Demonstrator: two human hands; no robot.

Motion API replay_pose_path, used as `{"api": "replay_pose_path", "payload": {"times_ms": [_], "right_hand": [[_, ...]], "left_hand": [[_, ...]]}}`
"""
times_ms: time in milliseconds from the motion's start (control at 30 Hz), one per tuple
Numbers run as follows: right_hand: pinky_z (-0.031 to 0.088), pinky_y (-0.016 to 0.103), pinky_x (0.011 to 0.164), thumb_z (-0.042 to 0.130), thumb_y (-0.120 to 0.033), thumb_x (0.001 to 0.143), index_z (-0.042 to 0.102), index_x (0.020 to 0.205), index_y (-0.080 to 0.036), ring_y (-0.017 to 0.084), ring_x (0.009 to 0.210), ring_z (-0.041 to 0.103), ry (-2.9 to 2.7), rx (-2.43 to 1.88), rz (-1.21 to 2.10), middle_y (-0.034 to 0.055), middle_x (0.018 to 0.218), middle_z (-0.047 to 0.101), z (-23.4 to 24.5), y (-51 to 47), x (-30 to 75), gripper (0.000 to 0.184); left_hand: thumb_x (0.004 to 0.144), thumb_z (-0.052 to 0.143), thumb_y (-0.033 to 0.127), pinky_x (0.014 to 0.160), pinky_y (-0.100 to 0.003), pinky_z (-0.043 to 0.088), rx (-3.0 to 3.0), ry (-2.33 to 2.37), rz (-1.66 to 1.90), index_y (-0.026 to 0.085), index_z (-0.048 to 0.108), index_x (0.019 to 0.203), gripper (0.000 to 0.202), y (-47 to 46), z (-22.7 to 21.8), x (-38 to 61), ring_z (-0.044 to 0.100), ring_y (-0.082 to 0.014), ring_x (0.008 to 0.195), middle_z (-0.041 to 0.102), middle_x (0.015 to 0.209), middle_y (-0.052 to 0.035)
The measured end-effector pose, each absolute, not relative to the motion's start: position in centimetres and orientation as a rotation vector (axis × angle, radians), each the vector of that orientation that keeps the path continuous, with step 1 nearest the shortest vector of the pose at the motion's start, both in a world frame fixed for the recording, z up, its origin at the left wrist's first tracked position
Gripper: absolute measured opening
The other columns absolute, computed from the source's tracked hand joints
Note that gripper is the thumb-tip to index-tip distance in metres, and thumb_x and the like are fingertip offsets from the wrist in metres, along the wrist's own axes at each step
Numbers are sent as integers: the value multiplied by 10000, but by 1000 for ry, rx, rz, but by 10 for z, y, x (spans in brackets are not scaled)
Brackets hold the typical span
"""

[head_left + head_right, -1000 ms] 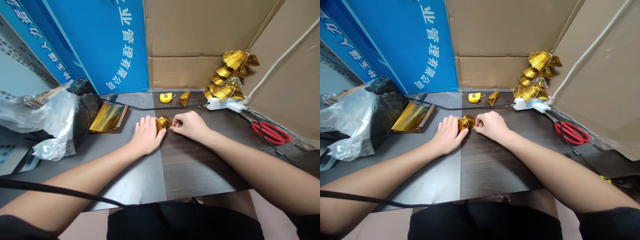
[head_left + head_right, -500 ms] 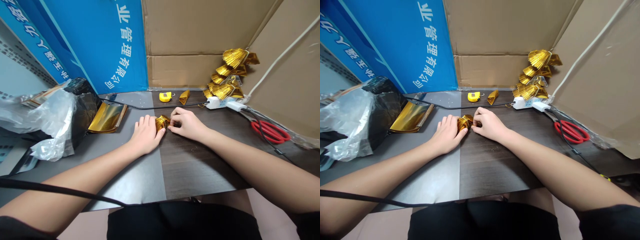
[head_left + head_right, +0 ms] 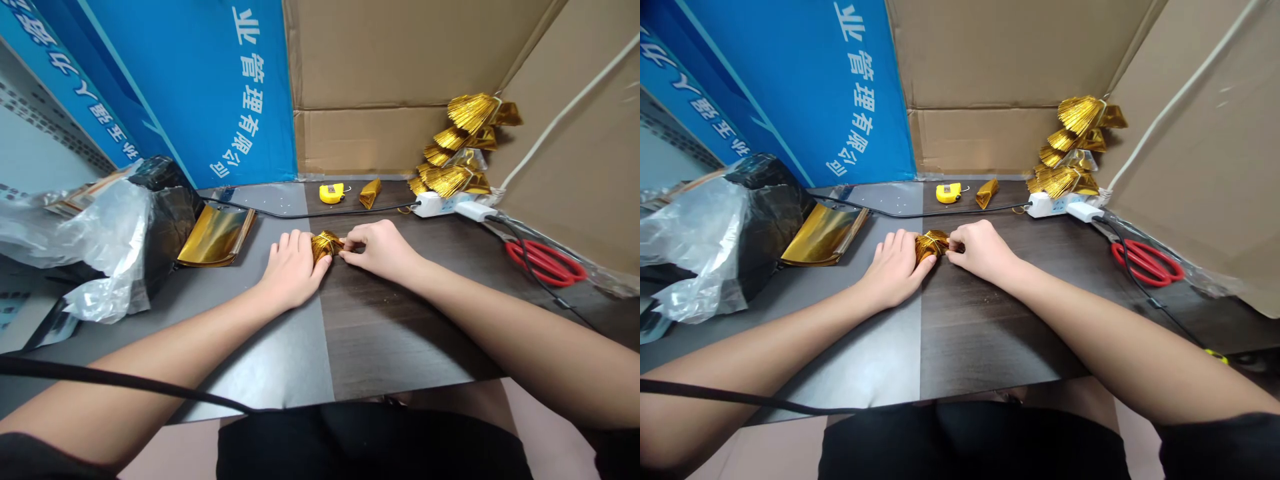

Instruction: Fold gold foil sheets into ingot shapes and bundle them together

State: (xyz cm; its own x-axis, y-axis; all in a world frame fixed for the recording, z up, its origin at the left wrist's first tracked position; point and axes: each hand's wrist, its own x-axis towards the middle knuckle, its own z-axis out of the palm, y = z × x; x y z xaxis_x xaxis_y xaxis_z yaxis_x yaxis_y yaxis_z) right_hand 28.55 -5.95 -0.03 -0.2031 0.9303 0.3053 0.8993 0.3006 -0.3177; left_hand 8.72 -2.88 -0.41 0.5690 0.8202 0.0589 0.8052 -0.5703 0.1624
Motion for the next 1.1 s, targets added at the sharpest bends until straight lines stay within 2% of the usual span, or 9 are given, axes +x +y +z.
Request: {"api": "replay_pose_path", "payload": {"times_ms": [233, 333, 600, 833, 1100], "right_hand": [[416, 269, 706, 710, -163, 815, 658, 767, -169, 177, 726, 655, -2133, -1665, 103, 34, 778, 728, 2, -63, 283, 71], [417, 275, 706, 732, -166, 814, 634, 800, -165, 182, 746, 632, -2120, -1667, 48, 46, 805, 703, 1, -64, 282, 99], [416, 288, 701, 733, -201, 854, 625, 721, -170, 176, 728, 611, -2114, -1664, -26, 46, 795, 674, 0, -66, 282, 174], [423, 298, 710, 718, -242, 893, 662, 817, -169, 201, 774, 664, -2110, -1731, -74, 59, 845, 730, -1, -66, 278, 120], [419, 286, 701, 707, -215, 897, 655, 799, -167, 187, 751, 678, -2121, -1719, -32, 50, 831, 750, 2, -69, 276, 121]], "left_hand": [[1007, 351, 492, 997, -518, 479, 2688, 1402, 190, 141, 508, 1264, 463, -28, -5, 88, 495, -332, 1182, 528, 1264, -143], [1007, 357, 490, 999, -517, 481, 2685, 1407, 186, 140, 508, 1268, 462, -29, -5, 88, 498, -331, 1185, 530, 1259, -144], [1007, 361, 491, 998, -514, 489, 2702, 1407, 192, 138, 517, 1243, 452, -28, -6, 88, 501, -330, 1185, 533, 1254, -144], [1004, 364, 494, 1000, -518, 485, 2697, 1401, 206, 139, 515, 1244, 454, -28, -6, 88, 500, -333, 1182, 531, 1249, -139], [1002, 362, 492, 994, -515, 485, 2696, 1397, 205, 143, 514, 1230, 443, -28, -6, 88, 501, -337, 1183, 534, 1246, -142]]}}
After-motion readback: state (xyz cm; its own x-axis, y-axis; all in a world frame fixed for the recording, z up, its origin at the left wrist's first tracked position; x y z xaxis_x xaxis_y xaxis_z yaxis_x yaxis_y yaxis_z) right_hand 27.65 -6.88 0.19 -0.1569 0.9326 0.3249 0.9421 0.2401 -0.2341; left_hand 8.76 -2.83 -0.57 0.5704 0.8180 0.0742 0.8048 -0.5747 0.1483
